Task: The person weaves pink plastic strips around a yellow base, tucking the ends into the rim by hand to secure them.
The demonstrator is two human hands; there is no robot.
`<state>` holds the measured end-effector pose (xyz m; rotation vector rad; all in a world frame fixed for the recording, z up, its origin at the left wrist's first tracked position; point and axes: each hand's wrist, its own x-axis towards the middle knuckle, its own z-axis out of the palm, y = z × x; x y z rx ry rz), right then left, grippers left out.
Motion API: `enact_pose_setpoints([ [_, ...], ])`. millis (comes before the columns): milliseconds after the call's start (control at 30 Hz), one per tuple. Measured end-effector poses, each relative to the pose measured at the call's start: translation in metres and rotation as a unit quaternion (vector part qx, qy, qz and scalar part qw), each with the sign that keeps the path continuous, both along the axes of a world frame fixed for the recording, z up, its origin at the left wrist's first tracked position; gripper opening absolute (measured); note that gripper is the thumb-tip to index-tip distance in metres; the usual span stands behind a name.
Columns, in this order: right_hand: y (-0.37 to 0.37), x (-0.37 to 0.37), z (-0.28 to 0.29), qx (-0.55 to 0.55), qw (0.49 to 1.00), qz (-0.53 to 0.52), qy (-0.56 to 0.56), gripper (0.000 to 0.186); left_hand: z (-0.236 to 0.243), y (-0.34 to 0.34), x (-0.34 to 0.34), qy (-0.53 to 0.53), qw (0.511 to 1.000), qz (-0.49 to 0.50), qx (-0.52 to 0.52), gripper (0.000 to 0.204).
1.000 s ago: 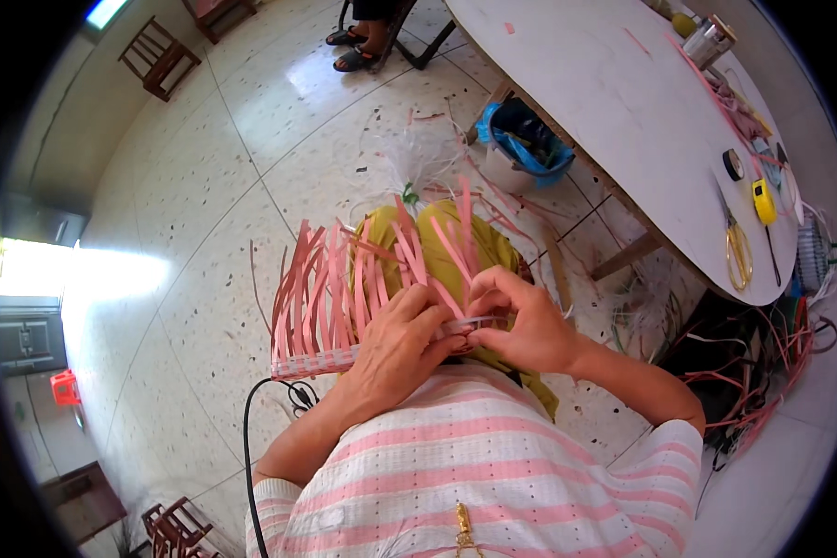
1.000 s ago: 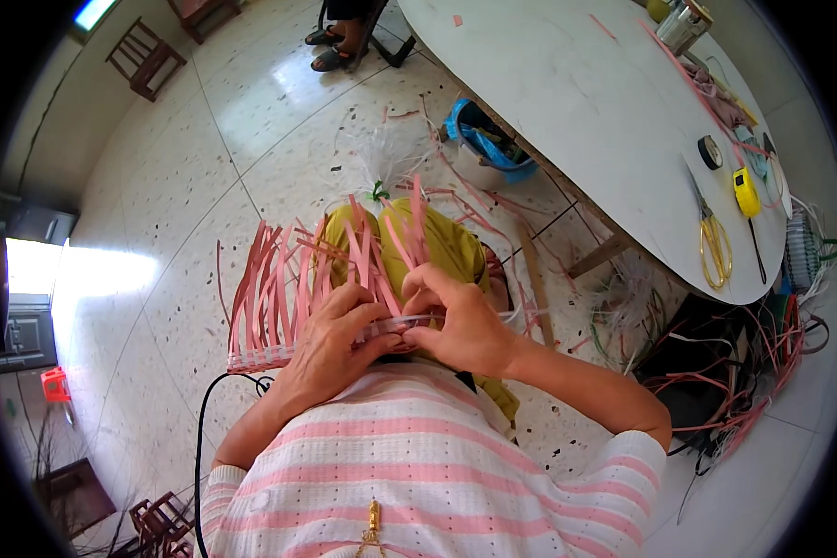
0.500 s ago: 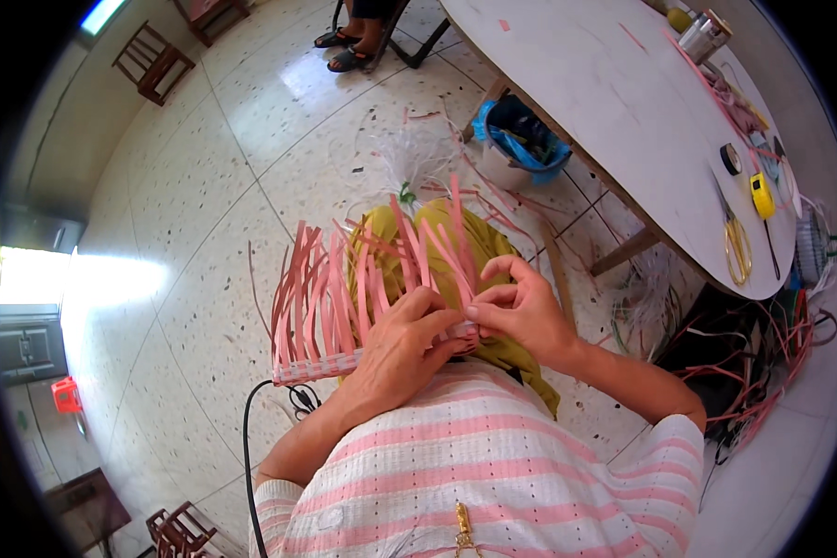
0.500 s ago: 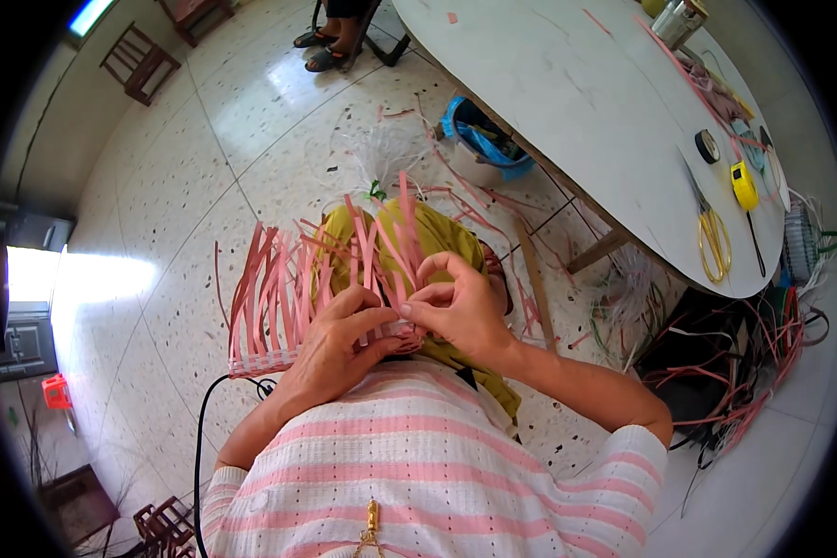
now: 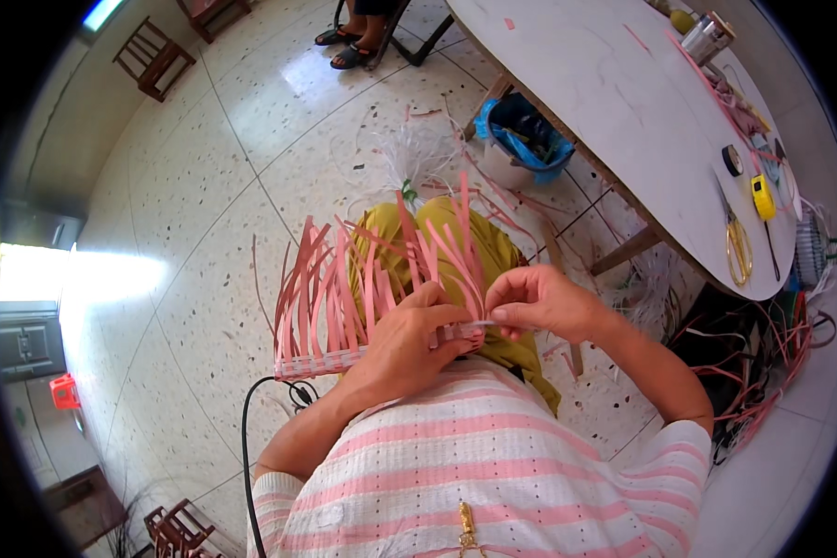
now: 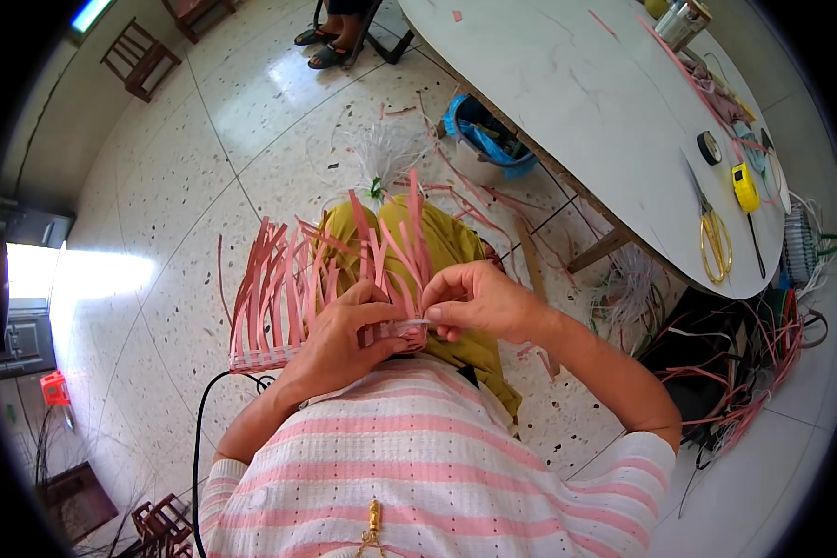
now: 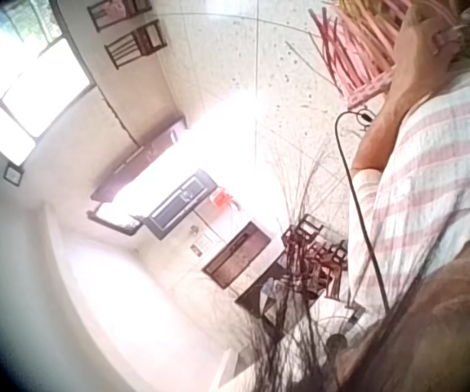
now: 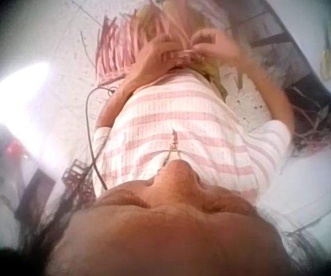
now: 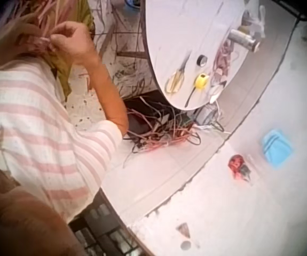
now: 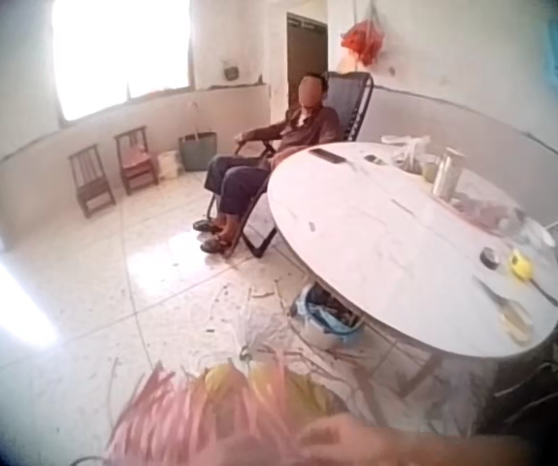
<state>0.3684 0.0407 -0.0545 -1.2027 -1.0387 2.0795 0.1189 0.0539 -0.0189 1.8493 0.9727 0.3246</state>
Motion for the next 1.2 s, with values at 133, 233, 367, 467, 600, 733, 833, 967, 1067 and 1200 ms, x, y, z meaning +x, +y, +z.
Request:
enact_pose_setpoints([
  [133, 0.005, 0.012, -0.011, -0.045, 0.995, 0.089, 0.03, 0.016, 0.001, -0.001, 0.001, -0.019, 1.0, 0.005, 0.002, 0.028],
  [233, 0.008, 0.015, -0.013, -0.149, 0.984, 0.083, 0.046, 0.019, 0.001, 0.001, 0.001, -0.026, 1.0, -0.009, 0.005, 0.029],
  [367, 0.01, 0.015, -0.01, -0.18, 0.979, 0.097, 0.025, 0.023, -0.011, 0.001, -0.003, -0.039, 0.996, -0.039, 0.071, 0.031],
  [467, 0.012, 0.014, -0.006, -0.203, 0.972, 0.11, 0.034, 0.022, -0.009, 0.0, -0.002, -0.038, 0.997, -0.031, 0.057, 0.03],
  [600, 0.016, 0.019, -0.01, -0.195, 0.966, 0.157, 0.063, 0.021, -0.001, 0.002, 0.0, -0.02, 0.999, -0.041, 0.02, 0.029],
  [733, 0.024, 0.02, -0.008, -0.157, 0.965, 0.209, -0.009, 0.023, -0.004, 0.0, 0.003, -0.031, 0.998, -0.039, 0.03, 0.027],
  [833, 0.026, 0.015, 0.0, -0.121, 0.964, 0.221, -0.082, 0.023, -0.008, -0.003, 0.004, -0.027, 0.998, -0.039, 0.038, 0.027],
  [967, 0.028, 0.014, 0.002, -0.082, 0.949, 0.263, -0.156, 0.02, -0.008, -0.004, 0.006, -0.007, 0.998, -0.043, 0.04, 0.029],
  [1067, 0.029, 0.015, 0.01, -0.036, 0.955, 0.254, -0.15, 0.021, -0.007, -0.003, 0.005, -0.01, 0.997, -0.042, 0.059, 0.029],
  [1200, 0.03, 0.027, 0.01, -0.126, 0.968, 0.212, -0.04, 0.019, -0.006, -0.003, 0.006, -0.015, 0.998, -0.044, 0.05, 0.029],
])
